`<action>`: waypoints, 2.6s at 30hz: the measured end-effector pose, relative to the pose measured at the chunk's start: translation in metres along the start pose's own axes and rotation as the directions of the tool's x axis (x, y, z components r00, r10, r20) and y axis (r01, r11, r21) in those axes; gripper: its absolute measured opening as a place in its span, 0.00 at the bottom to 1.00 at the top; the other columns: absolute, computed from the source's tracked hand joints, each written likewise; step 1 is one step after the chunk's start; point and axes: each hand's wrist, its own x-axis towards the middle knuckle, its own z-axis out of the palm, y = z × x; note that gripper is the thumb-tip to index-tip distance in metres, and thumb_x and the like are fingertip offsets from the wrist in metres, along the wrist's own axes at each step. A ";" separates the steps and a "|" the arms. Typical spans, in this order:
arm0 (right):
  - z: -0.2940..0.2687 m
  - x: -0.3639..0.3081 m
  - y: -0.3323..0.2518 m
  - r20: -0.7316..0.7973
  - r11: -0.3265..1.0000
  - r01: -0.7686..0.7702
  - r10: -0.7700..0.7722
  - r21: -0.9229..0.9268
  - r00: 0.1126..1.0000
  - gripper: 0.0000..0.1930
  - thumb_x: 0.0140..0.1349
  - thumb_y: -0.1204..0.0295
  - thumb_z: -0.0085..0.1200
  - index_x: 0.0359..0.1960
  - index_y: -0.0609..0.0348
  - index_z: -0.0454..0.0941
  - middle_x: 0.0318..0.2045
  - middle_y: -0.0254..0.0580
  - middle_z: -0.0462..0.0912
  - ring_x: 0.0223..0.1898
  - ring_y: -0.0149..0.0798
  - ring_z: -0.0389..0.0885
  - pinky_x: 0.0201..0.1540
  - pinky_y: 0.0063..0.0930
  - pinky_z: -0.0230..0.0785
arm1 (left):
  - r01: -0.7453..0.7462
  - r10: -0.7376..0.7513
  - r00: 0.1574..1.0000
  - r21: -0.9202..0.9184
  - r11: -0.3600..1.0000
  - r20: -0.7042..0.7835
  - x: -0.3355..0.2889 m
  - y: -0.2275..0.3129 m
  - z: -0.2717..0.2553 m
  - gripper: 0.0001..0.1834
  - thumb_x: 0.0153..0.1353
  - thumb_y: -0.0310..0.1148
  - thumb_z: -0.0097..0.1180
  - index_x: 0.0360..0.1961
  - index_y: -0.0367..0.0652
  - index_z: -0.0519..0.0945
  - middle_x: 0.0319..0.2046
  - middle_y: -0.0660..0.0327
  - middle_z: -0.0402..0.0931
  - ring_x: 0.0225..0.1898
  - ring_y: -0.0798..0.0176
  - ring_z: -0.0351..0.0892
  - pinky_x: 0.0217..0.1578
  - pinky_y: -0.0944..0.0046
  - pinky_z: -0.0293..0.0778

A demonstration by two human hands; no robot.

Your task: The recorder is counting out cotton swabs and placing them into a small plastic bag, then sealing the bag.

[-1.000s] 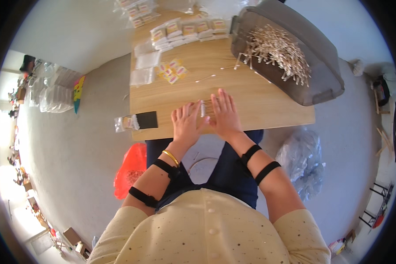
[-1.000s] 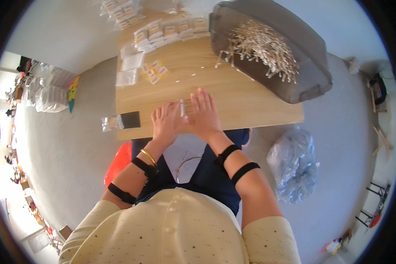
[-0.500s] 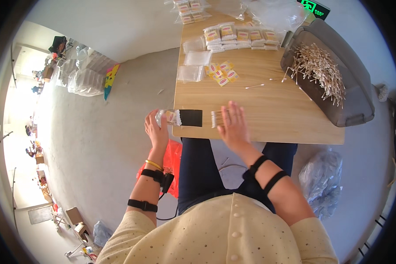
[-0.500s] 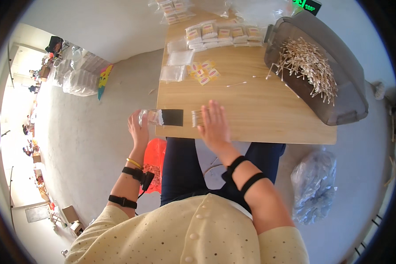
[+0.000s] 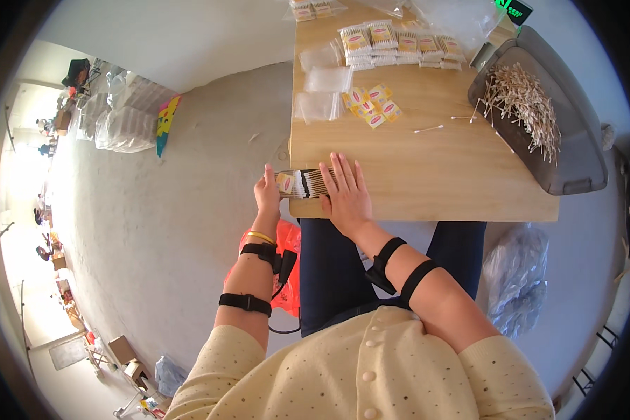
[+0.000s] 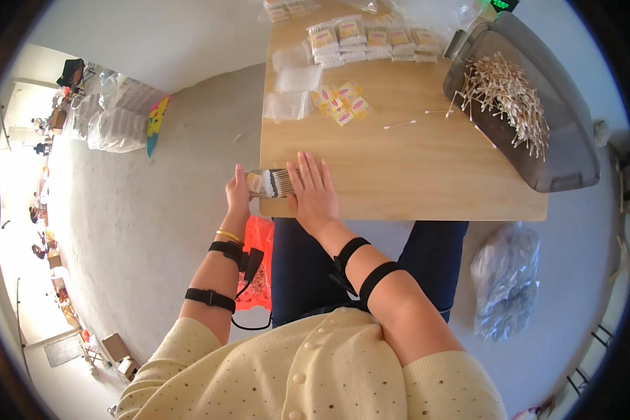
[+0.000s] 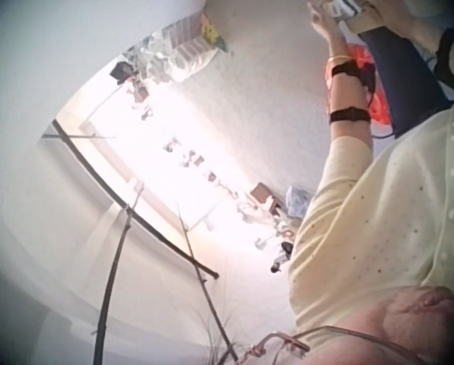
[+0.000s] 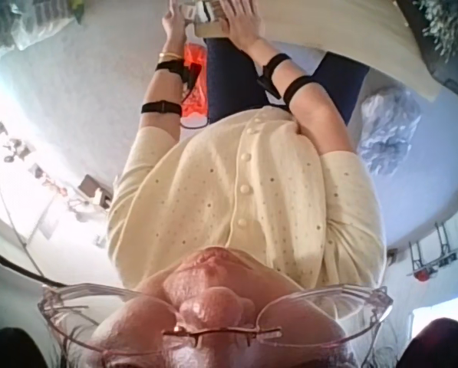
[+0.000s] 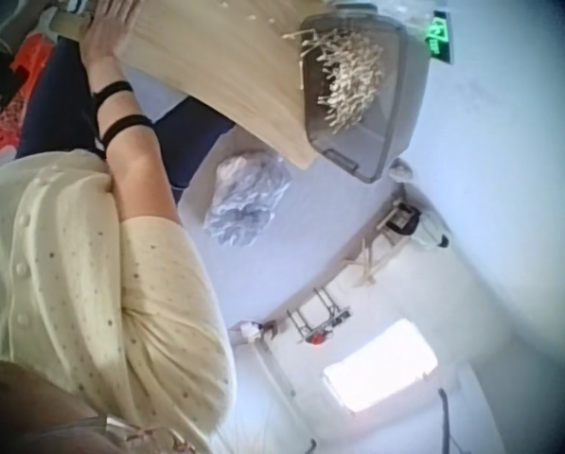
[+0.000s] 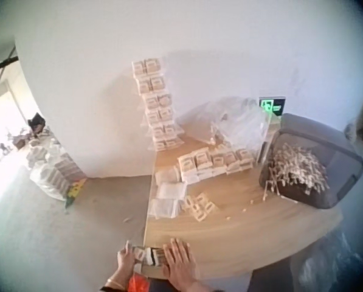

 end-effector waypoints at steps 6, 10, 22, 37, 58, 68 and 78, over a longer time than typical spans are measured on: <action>0.002 0.000 0.003 -0.050 0.998 0.026 -0.023 0.050 0.998 0.38 0.70 0.55 0.52 0.80 0.52 0.55 0.81 0.49 0.51 0.82 0.50 0.45 0.82 0.56 0.35 | 0.191 -0.132 0.974 -0.344 0.919 0.187 -0.001 -0.005 0.010 0.29 0.77 0.60 0.46 0.42 0.42 0.81 0.32 0.64 0.81 0.29 0.68 0.81 0.27 0.66 0.76; 0.006 0.006 -0.010 -0.031 0.998 0.015 -0.013 0.059 0.999 0.41 0.70 0.51 0.53 0.80 0.55 0.54 0.81 0.53 0.49 0.82 0.51 0.43 0.82 0.56 0.33 | 0.227 -0.151 0.955 -0.303 0.925 0.254 0.001 -0.003 0.003 0.30 0.78 0.59 0.43 0.49 0.40 0.81 0.38 0.62 0.82 0.35 0.65 0.83 0.34 0.64 0.79; 0.011 0.020 -0.043 0.065 0.993 0.015 -0.023 0.118 0.998 0.49 0.66 0.43 0.55 0.79 0.62 0.53 0.81 0.55 0.45 0.83 0.50 0.40 0.82 0.53 0.31 | -0.025 0.025 1.000 -0.072 0.997 0.003 -0.009 0.012 0.000 0.33 0.77 0.60 0.45 0.32 0.38 0.79 0.24 0.66 0.72 0.23 0.71 0.67 0.24 0.65 0.67; 0.001 0.009 -0.006 -0.300 0.895 0.293 -0.193 0.335 0.934 0.09 0.55 0.70 0.67 0.34 0.52 0.79 0.41 0.38 0.75 0.50 0.45 0.74 0.56 0.44 0.65 | -0.038 0.039 0.999 -0.042 0.998 0.019 -0.005 0.011 0.007 0.35 0.77 0.60 0.45 0.26 0.38 0.76 0.20 0.66 0.69 0.20 0.70 0.67 0.21 0.62 0.66; -0.009 0.008 0.001 -0.173 0.911 0.191 -0.135 0.366 0.976 0.22 0.59 0.63 0.66 0.52 0.55 0.76 0.52 0.43 0.76 0.57 0.49 0.74 0.62 0.47 0.63 | -0.017 0.018 0.996 -0.018 1.000 0.084 0.000 0.006 -0.004 0.34 0.76 0.64 0.43 0.30 0.42 0.79 0.22 0.67 0.72 0.21 0.71 0.68 0.22 0.66 0.65; 0.000 0.007 -0.007 0.048 0.994 0.081 -0.084 0.072 0.995 0.53 0.64 0.45 0.59 0.78 0.71 0.49 0.81 0.56 0.44 0.83 0.51 0.40 0.83 0.51 0.33 | -0.152 0.147 0.986 0.069 0.986 0.077 0.008 0.016 -0.023 0.31 0.77 0.55 0.49 0.23 0.40 0.73 0.19 0.65 0.65 0.23 0.68 0.65 0.25 0.60 0.65; 0.014 0.026 -0.047 0.011 0.990 0.052 -0.054 0.133 0.998 0.53 0.62 0.46 0.63 0.76 0.75 0.52 0.80 0.58 0.47 0.82 0.55 0.43 0.82 0.50 0.36 | -0.464 0.475 0.880 0.241 0.852 0.015 0.013 0.007 -0.008 0.29 0.77 0.50 0.50 0.26 0.33 0.72 0.20 0.48 0.67 0.23 0.53 0.64 0.30 0.51 0.66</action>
